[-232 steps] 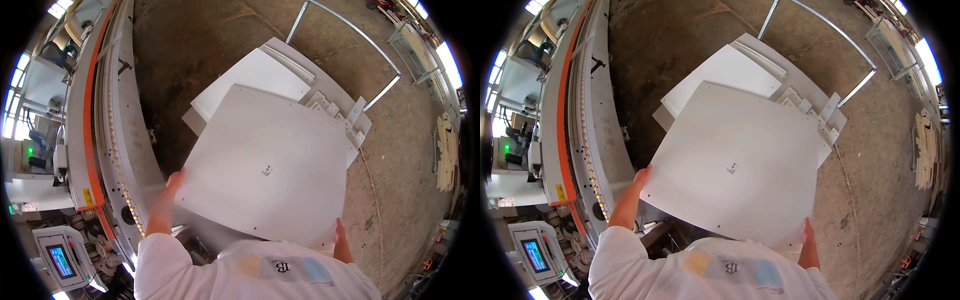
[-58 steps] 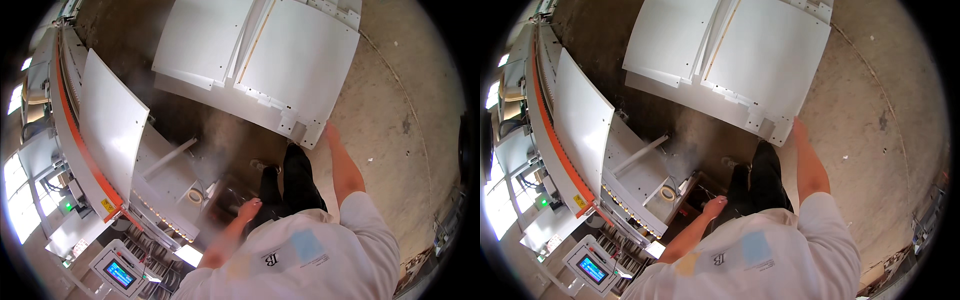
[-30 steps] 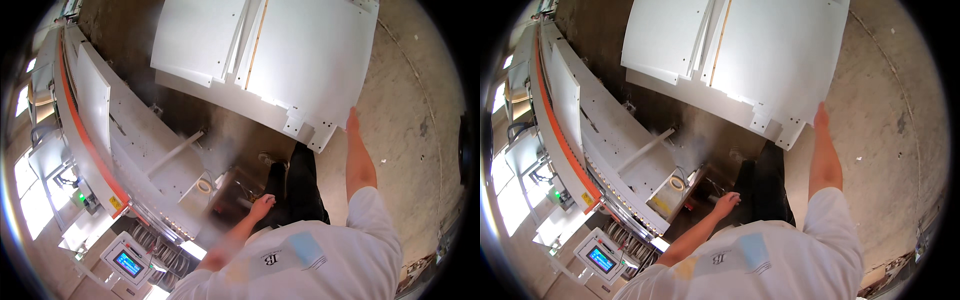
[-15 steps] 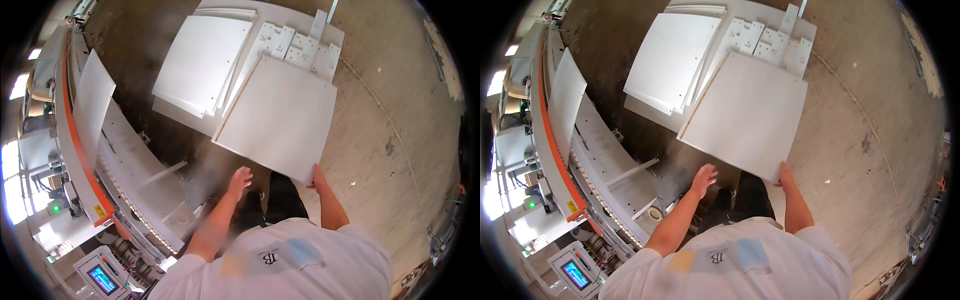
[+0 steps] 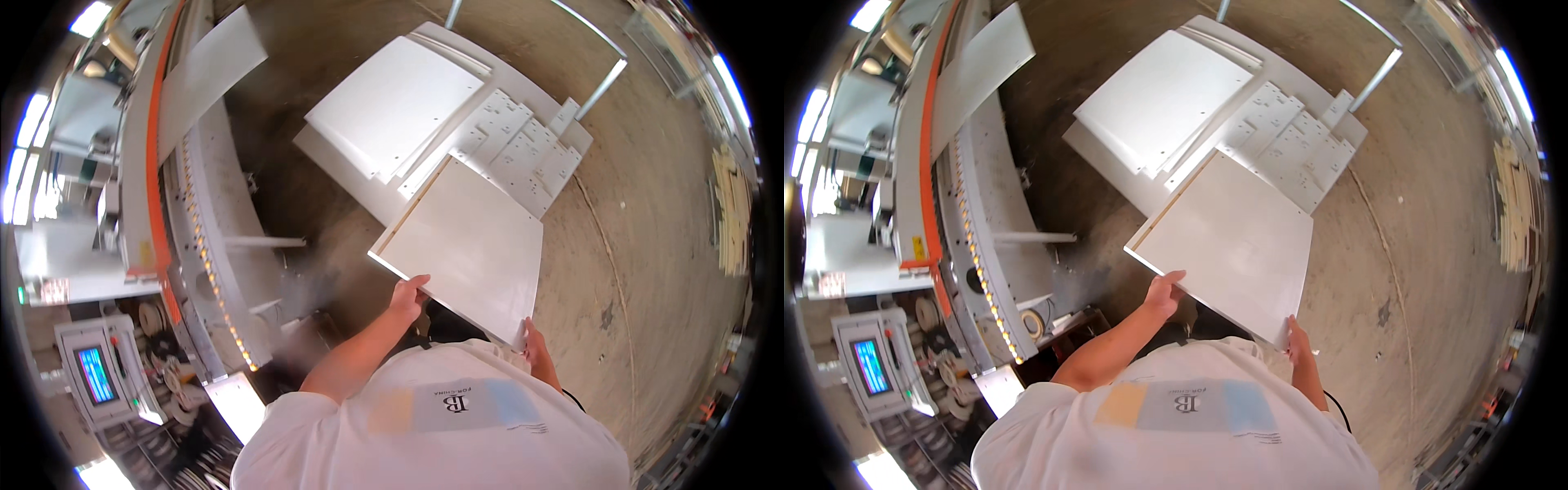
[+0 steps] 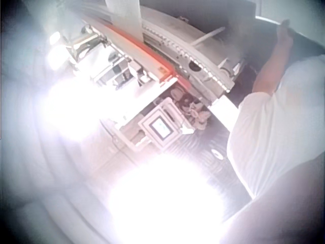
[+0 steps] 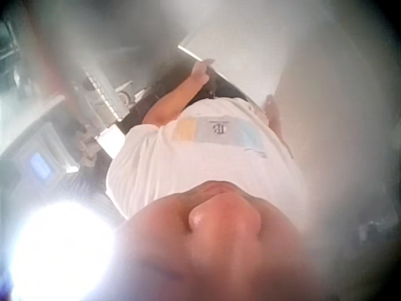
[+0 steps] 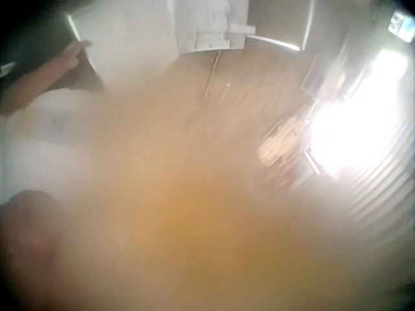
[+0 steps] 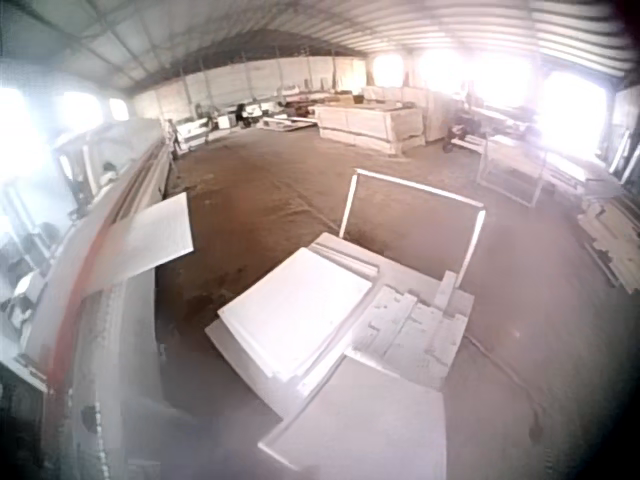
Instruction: The person repeatedly picks up white rectangular panels from a stack, places them onto a machine conveyor belt, and then retrieves them to stack them elsewhere. The task involves handling multiple panels one at a time in a repetitive cycle.
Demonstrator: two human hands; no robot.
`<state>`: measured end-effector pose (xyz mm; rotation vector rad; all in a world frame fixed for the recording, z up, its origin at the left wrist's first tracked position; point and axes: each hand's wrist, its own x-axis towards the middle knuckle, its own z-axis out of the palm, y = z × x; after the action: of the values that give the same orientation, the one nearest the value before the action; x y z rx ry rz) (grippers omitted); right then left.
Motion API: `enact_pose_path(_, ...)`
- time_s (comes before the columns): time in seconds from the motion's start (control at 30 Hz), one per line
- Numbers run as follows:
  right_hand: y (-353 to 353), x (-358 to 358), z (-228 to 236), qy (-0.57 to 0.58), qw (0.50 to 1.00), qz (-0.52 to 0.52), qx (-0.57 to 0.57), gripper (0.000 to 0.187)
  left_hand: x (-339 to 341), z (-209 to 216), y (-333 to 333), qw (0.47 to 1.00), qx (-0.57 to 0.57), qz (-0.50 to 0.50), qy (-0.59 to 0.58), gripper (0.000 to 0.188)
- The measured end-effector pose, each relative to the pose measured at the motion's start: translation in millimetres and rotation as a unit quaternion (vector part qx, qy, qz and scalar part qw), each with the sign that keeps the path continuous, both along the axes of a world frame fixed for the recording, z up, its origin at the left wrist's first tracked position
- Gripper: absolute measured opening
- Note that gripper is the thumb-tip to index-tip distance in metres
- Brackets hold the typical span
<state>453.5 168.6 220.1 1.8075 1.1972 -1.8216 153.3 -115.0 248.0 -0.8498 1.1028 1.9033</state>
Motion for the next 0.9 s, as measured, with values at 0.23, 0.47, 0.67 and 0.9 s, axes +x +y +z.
enact_pose_path(0.23, -61.4, -91.2, 19.4, 0.067, 0.994, -0.021, -0.086, 0.070, 54.3, 55.3, -104.7, 0.997, 0.019, -0.027, 0.068, 0.026)
enact_pose_path(0.47, -155.6, -175.7, 45.0, 0.244, 0.965, 0.032, -0.092, 0.063, 111.2, 78.3, -212.4, 0.977, 0.053, 0.159, 0.134, 0.038)
enact_pose_path(0.67, -208.8, -209.1, 13.0, 0.345, 0.922, 0.159, -0.069, 0.061, 176.7, 95.6, -285.1, 0.920, 0.147, 0.307, 0.194, 0.048)
enact_pose_path(0.9, -331.6, -251.8, 71.3, 0.239, 0.919, 0.289, 0.124, 0.063, 249.0, 24.5, -363.9, 0.870, 0.223, 0.412, 0.156, 0.044)
